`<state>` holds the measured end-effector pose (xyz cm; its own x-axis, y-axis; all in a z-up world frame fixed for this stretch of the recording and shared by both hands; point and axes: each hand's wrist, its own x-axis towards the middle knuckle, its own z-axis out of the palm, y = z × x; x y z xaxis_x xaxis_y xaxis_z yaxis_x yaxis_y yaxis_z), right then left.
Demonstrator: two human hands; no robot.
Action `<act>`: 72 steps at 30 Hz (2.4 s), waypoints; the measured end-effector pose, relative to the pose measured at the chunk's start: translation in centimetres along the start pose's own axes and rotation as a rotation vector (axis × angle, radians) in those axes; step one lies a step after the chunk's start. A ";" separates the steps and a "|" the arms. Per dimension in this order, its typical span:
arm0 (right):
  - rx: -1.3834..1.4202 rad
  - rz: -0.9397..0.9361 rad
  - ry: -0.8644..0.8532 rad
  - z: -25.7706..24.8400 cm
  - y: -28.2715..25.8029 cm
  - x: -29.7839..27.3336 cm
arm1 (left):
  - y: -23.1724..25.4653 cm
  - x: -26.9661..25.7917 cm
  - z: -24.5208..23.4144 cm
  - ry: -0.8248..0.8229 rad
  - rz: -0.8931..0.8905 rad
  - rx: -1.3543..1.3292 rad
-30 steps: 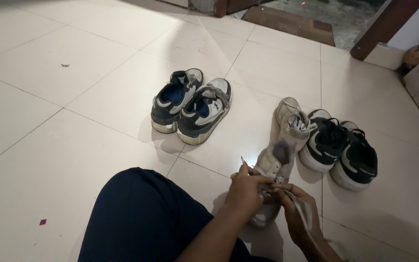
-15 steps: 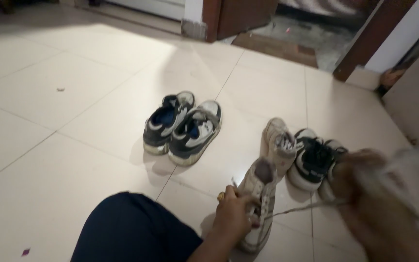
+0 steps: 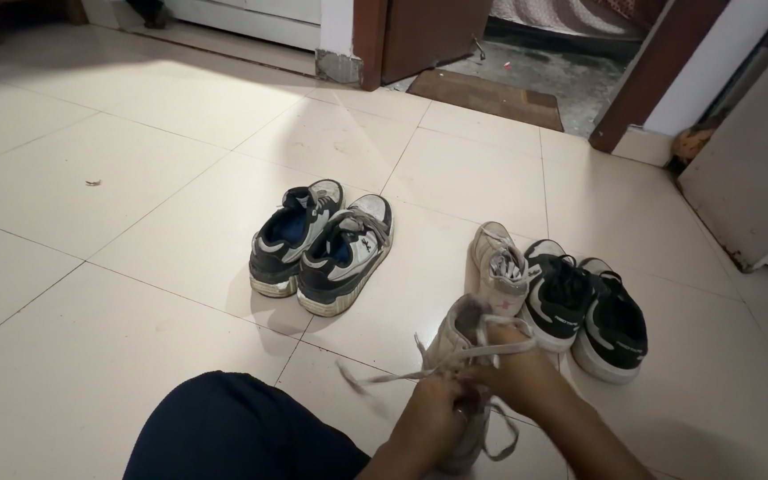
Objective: The person sits on the floor and unlaces a pair of white sneakers, then moves to a pair of dark sneakers and unlaces them. The person then relaces the dark sneakers and places them back with the others.
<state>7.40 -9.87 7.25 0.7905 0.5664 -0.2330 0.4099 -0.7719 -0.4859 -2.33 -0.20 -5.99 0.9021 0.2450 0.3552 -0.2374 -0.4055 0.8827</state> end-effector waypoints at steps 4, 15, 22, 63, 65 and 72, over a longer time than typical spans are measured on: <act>-0.058 0.126 0.000 1.7 5.8 -0.7 | 0.1 0.0 0.6 0.126 -0.150 0.023; 1.782 -0.184 -0.571 5.6 12.5 -1.2 | 0.7 0.8 1.1 0.148 -0.403 -0.088; 0.725 0.274 0.293 7.9 10.4 -2.0 | 0.6 0.4 1.2 0.126 -0.395 -0.072; 0.391 0.009 0.386 10.7 9.3 -3.0 | 6.4 1.0 -5.5 0.156 -0.566 0.581; 0.462 0.044 0.382 10.2 7.9 -3.2 | 4.8 0.4 -4.2 0.272 -0.211 0.512; 0.501 -0.043 0.414 8.9 6.2 -4.0 | 6.1 -1.0 -1.5 -0.094 -0.256 0.195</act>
<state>2.68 -14.35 -2.27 0.9291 0.3586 0.0905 0.2623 -0.4664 -0.8448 -5.26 -1.60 -0.50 0.9550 0.2822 0.0912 0.0669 -0.5046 0.8608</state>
